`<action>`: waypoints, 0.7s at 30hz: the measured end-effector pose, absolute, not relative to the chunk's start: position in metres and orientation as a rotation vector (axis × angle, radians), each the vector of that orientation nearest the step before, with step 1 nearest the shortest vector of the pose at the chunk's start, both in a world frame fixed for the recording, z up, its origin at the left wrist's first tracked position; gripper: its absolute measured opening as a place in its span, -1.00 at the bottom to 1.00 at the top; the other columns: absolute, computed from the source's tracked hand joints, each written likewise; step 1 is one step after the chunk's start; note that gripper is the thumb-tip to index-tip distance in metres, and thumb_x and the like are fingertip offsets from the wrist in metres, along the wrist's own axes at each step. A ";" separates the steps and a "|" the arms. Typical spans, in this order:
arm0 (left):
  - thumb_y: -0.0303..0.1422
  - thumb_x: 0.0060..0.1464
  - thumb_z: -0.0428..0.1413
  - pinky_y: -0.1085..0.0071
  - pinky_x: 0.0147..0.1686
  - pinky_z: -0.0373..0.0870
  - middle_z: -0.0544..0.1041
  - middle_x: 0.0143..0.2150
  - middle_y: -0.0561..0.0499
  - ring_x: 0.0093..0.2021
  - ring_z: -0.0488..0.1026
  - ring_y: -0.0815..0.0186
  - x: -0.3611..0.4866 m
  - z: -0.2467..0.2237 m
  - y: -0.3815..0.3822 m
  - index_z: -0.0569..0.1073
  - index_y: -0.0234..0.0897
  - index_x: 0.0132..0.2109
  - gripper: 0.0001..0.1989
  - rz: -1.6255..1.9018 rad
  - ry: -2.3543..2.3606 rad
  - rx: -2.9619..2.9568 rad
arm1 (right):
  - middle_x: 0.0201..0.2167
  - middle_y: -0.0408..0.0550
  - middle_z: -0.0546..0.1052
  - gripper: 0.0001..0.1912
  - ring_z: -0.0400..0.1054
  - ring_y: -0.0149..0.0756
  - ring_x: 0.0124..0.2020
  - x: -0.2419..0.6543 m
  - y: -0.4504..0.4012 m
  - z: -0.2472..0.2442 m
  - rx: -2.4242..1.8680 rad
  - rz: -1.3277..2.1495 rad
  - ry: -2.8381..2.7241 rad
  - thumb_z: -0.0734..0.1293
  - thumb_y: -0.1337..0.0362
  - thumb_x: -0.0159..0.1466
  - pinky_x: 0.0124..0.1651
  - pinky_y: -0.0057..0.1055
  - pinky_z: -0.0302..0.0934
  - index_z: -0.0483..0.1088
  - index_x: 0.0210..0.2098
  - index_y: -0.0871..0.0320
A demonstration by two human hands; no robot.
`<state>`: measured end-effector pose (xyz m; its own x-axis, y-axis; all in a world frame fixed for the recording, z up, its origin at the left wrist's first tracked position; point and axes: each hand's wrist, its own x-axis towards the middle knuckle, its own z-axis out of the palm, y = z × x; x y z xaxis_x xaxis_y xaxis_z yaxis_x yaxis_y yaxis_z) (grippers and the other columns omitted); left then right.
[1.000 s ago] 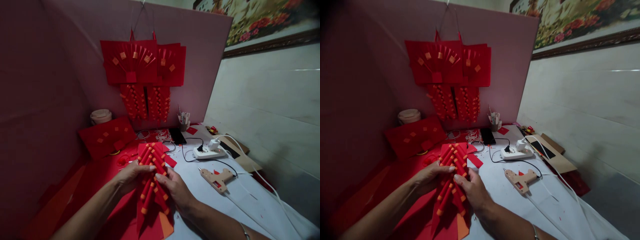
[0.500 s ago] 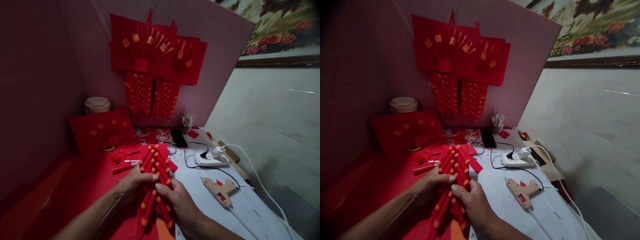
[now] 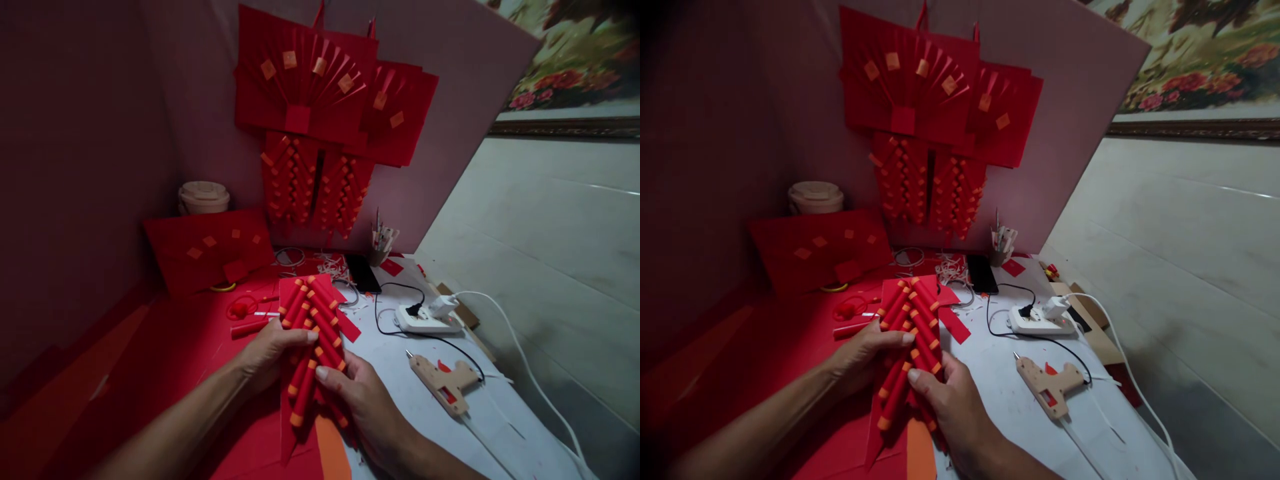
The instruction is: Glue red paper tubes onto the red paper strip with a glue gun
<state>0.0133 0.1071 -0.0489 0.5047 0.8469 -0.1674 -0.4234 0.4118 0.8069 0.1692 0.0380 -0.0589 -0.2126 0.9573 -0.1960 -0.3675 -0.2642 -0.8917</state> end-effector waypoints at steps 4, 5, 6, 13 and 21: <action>-0.47 -0.11 0.37 0.29 -0.25 0.55 0.67 -0.36 -0.12 -0.37 0.63 0.17 0.013 -0.053 0.110 0.60 -0.37 -0.19 -0.73 0.817 0.555 0.781 | -0.27 -0.06 0.60 -0.53 0.46 -0.29 -0.34 0.171 0.039 -0.058 -0.976 1.609 -0.887 0.52 0.14 0.19 -0.21 -0.36 0.33 0.48 0.04 0.17; -0.47 -0.13 0.37 0.27 -0.24 0.55 0.68 -0.34 -0.13 -0.35 0.63 0.14 0.012 -0.054 0.110 0.60 -0.38 -0.16 -0.69 0.801 0.537 0.785 | -0.24 -0.06 0.60 -0.54 0.47 -0.28 -0.32 0.171 0.040 -0.058 -0.972 1.586 -0.886 0.51 0.15 0.20 -0.19 -0.35 0.33 0.48 0.05 0.16; -0.49 -0.14 0.37 0.26 -0.24 0.55 0.68 -0.32 -0.13 -0.34 0.64 0.13 0.012 -0.055 0.111 0.59 -0.37 -0.12 -0.64 0.790 0.522 0.790 | -0.22 -0.05 0.61 -0.56 0.47 -0.27 -0.30 0.172 0.041 -0.058 -0.967 1.567 -0.887 0.50 0.16 0.22 -0.18 -0.35 0.34 0.47 0.05 0.15; -0.60 -0.19 0.31 0.32 -0.24 0.52 0.71 -0.22 -0.11 -0.28 0.65 0.14 0.014 -0.061 0.113 0.54 -0.30 0.05 -0.44 0.804 0.490 0.826 | -0.16 -0.02 0.62 -0.57 0.52 -0.20 -0.20 0.174 0.046 -0.059 -0.929 1.561 -0.865 0.50 0.16 0.21 -0.03 -0.23 0.39 0.49 0.04 0.15; -0.56 -0.21 0.35 0.33 -0.28 0.54 0.71 -0.22 -0.12 -0.28 0.65 0.11 0.016 -0.064 0.115 0.56 -0.30 0.02 -0.45 0.819 0.530 0.854 | -0.15 0.01 0.63 -0.52 0.53 -0.19 -0.19 0.175 0.045 -0.060 -0.962 1.521 -0.902 0.49 0.14 0.23 -0.05 -0.24 0.41 0.46 0.09 0.18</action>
